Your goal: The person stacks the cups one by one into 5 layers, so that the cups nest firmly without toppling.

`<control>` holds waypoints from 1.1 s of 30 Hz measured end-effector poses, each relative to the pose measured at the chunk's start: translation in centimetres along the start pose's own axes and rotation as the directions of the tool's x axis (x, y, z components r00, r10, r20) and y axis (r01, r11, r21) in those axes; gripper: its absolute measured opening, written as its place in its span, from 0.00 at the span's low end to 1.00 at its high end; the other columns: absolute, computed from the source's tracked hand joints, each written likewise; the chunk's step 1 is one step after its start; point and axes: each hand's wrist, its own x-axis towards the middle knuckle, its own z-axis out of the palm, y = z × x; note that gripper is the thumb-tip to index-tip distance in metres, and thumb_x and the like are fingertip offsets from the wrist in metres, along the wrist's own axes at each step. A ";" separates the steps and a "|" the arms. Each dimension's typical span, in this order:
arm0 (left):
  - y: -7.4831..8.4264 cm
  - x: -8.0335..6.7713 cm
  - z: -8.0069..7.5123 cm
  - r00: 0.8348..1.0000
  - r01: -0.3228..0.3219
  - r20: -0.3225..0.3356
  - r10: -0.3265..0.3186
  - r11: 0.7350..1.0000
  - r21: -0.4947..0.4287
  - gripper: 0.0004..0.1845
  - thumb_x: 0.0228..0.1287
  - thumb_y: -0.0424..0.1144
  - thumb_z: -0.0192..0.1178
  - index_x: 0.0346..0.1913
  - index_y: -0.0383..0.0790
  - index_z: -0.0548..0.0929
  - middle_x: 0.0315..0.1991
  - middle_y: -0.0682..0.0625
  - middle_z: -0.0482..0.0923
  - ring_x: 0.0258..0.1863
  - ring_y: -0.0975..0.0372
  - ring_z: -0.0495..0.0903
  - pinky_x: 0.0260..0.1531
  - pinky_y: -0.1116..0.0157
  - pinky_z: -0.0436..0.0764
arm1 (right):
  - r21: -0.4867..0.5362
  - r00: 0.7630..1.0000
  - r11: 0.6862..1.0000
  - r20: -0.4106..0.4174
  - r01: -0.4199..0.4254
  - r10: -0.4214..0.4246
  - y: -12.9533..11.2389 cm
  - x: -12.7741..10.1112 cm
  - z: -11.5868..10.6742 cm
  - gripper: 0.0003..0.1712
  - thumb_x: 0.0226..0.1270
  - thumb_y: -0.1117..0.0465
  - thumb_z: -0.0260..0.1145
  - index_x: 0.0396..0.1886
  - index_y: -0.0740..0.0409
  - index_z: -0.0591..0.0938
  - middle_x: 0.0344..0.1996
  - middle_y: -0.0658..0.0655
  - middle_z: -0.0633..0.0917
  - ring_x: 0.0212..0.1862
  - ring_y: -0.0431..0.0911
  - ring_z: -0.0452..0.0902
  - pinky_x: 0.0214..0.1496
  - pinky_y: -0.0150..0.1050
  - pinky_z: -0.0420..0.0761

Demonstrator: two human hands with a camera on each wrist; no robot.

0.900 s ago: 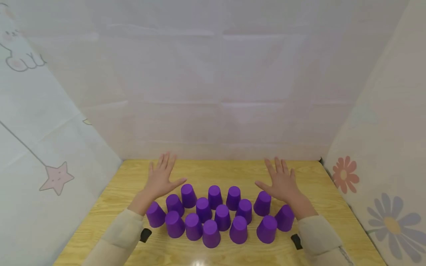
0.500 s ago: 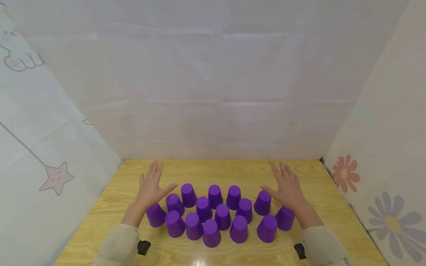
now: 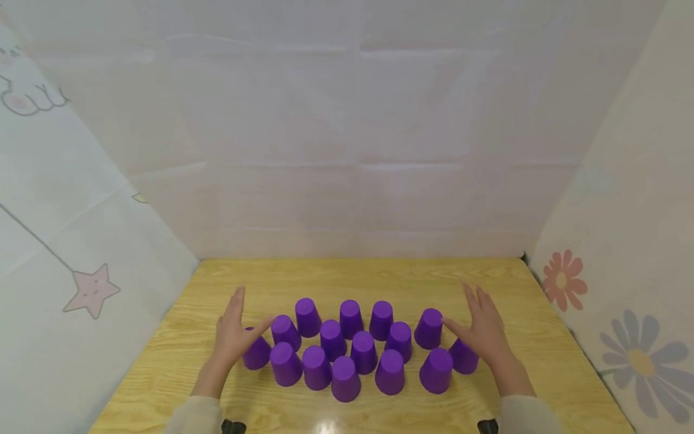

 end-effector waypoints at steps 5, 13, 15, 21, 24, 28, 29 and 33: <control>-0.9 -0.4 0.5 0.999 0.032 -0.009 -0.032 0.998 -0.052 0.58 0.52 0.60 0.64 0.74 0.40 0.38 0.75 0.41 0.37 0.73 0.45 0.40 0.66 0.35 0.39 | 0.076 0.999 0.996 -0.013 -0.045 0.046 1.2 -0.9 0.6 0.54 0.60 0.47 0.65 0.73 0.65 0.44 0.69 0.78 0.48 0.67 0.75 0.41 0.58 0.76 0.49; -2.0 -1.1 1.6 0.989 0.137 -0.028 -0.147 0.963 -0.233 0.61 0.49 0.57 0.68 0.74 0.42 0.37 0.75 0.41 0.39 0.72 0.43 0.44 0.70 0.45 0.48 | 0.174 0.992 0.977 0.003 -0.125 0.127 2.6 -1.8 1.4 0.56 0.60 0.49 0.65 0.72 0.70 0.41 0.69 0.79 0.45 0.67 0.76 0.39 0.61 0.74 0.47; -2.2 -1.4 1.9 0.981 0.177 -0.019 -0.191 0.940 -0.291 0.61 0.49 0.56 0.68 0.74 0.45 0.35 0.75 0.43 0.37 0.73 0.44 0.43 0.71 0.46 0.48 | 0.194 0.987 0.968 0.011 -0.158 0.159 2.9 -2.0 1.6 0.57 0.60 0.50 0.66 0.71 0.71 0.39 0.69 0.79 0.45 0.67 0.76 0.40 0.62 0.73 0.48; -2.8 -2.2 2.6 0.967 0.221 -0.021 -0.252 0.882 -0.416 0.59 0.51 0.51 0.68 0.74 0.48 0.33 0.75 0.42 0.36 0.73 0.43 0.40 0.70 0.44 0.46 | 0.258 0.941 0.905 0.120 -0.339 0.318 3.4 -2.6 2.2 0.59 0.62 0.46 0.63 0.72 0.60 0.31 0.71 0.74 0.39 0.67 0.76 0.40 0.63 0.73 0.51; -3.2 -2.5 3.0 0.966 0.211 -0.034 -0.255 0.864 -0.457 0.57 0.53 0.48 0.68 0.74 0.46 0.36 0.75 0.40 0.39 0.73 0.43 0.42 0.70 0.45 0.46 | 0.303 0.921 0.870 0.149 -0.389 0.360 3.8 -2.8 2.6 0.58 0.63 0.46 0.61 0.72 0.57 0.29 0.71 0.73 0.38 0.67 0.75 0.40 0.64 0.71 0.52; -3.7 -2.9 3.5 0.968 0.196 -0.039 -0.247 0.845 -0.497 0.54 0.54 0.43 0.68 0.74 0.41 0.40 0.74 0.38 0.42 0.72 0.43 0.44 0.71 0.46 0.48 | 0.386 0.917 0.832 0.151 -0.398 0.369 4.3 -3.1 3.3 0.56 0.65 0.48 0.61 0.73 0.58 0.30 0.71 0.73 0.38 0.69 0.73 0.39 0.66 0.68 0.53; -3.8 -2.9 3.6 0.969 0.192 -0.038 -0.243 0.841 -0.505 0.53 0.54 0.41 0.67 0.74 0.40 0.41 0.74 0.37 0.42 0.72 0.43 0.45 0.71 0.47 0.49 | 0.403 0.916 0.823 0.152 -0.401 0.371 4.3 -3.2 3.5 0.56 0.65 0.48 0.61 0.73 0.59 0.31 0.71 0.73 0.38 0.69 0.72 0.39 0.67 0.67 0.53; -4.2 -3.1 4.1 0.973 0.172 -0.040 -0.225 0.838 -0.518 0.50 0.55 0.39 0.66 0.73 0.34 0.44 0.73 0.36 0.44 0.71 0.42 0.47 0.70 0.49 0.51 | 0.426 0.910 0.805 0.155 -0.412 0.384 4.4 -3.5 4.0 0.55 0.65 0.48 0.61 0.73 0.62 0.34 0.71 0.72 0.40 0.69 0.71 0.41 0.69 0.63 0.54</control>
